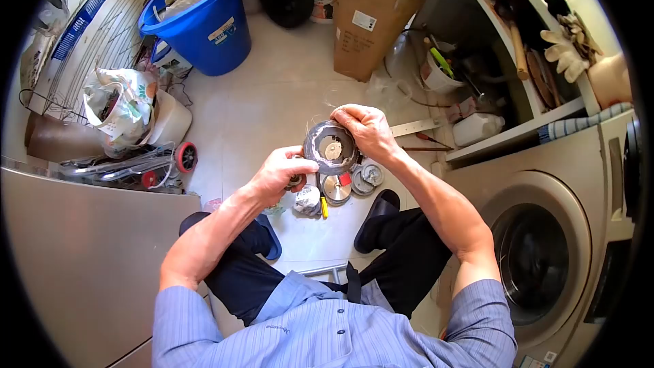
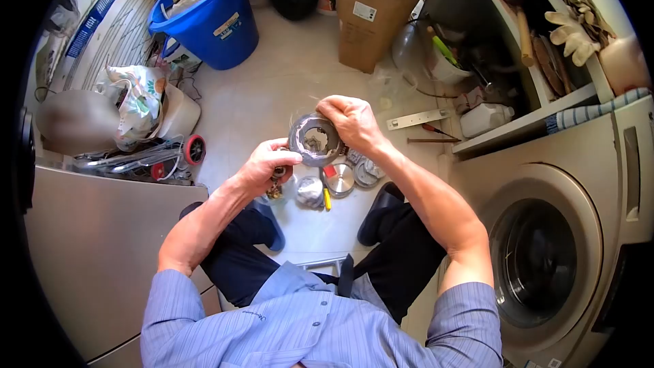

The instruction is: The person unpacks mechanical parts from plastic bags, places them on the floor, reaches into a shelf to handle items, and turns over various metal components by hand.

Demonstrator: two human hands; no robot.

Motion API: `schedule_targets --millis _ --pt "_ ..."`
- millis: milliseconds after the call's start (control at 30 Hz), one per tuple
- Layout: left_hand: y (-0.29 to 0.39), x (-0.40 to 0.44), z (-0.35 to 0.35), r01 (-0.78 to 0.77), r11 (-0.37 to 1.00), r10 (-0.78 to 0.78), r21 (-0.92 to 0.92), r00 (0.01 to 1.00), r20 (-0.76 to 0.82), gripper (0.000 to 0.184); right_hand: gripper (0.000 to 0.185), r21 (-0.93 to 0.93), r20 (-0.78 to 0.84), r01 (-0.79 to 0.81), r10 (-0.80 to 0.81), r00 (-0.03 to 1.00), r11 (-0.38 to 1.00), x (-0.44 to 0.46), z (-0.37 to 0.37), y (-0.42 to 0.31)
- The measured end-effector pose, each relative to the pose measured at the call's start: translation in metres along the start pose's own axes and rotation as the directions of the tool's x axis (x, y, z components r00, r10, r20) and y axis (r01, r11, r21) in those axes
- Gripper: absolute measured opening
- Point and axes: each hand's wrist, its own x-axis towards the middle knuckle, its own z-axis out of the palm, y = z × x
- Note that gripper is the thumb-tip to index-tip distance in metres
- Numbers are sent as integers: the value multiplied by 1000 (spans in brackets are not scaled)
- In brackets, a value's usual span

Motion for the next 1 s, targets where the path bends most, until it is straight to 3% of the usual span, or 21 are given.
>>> schedule_targets --millis 67,233,300,367,433,500,600,633,700,833,900,1000 --pt "-6 -9 -2 8 1000 -8 -24 1000 -4 22 21 186 -27 -75 81 996 980 -3 3 5" --pt "-8 -17 -5 -29 999 29 -41 1000 2 23 26 267 -62 -58 77 995 962 -15 -7 -6" --pt "-8 -20 -8 -35 998 34 -43 999 -12 23 29 425 -44 -87 116 992 901 -19 -10 -2" --pt "-13 -19 -13 -34 999 33 -41 999 -20 24 30 458 -37 -108 140 989 883 -19 -15 0" --pt "-17 -20 -16 -35 998 34 -47 999 -27 24 29 650 21 -176 214 977 740 -17 -17 -1" --pt "-17 -23 -17 -31 998 30 -48 999 -25 24 28 689 19 -172 220 975 704 -12 -21 3" --pt "-17 -24 -18 -25 998 25 -57 1000 -16 24 28 857 128 -179 136 982 483 -5 -33 2" --pt "-18 -25 -18 -22 998 21 -66 1000 -11 25 28 844 79 -190 235 969 502 -5 -30 -8" --pt "-21 -24 -19 -20 997 18 -79 999 -32 25 28 869 189 -208 88 978 448 -4 -37 -1" --pt "-20 -25 -22 -31 991 21 -131 997 -75 26 26 814 108 -216 226 968 539 -9 -46 -5" --pt "-17 -26 -25 -24 986 11 -162 997 -78 25 24 689 -29 -194 294 955 698 -7 -62 -6" --pt "-18 -26 -33 -63 978 48 -197 996 -81 23 21 569 -100 -247 364 926 784 -10 -76 -4"
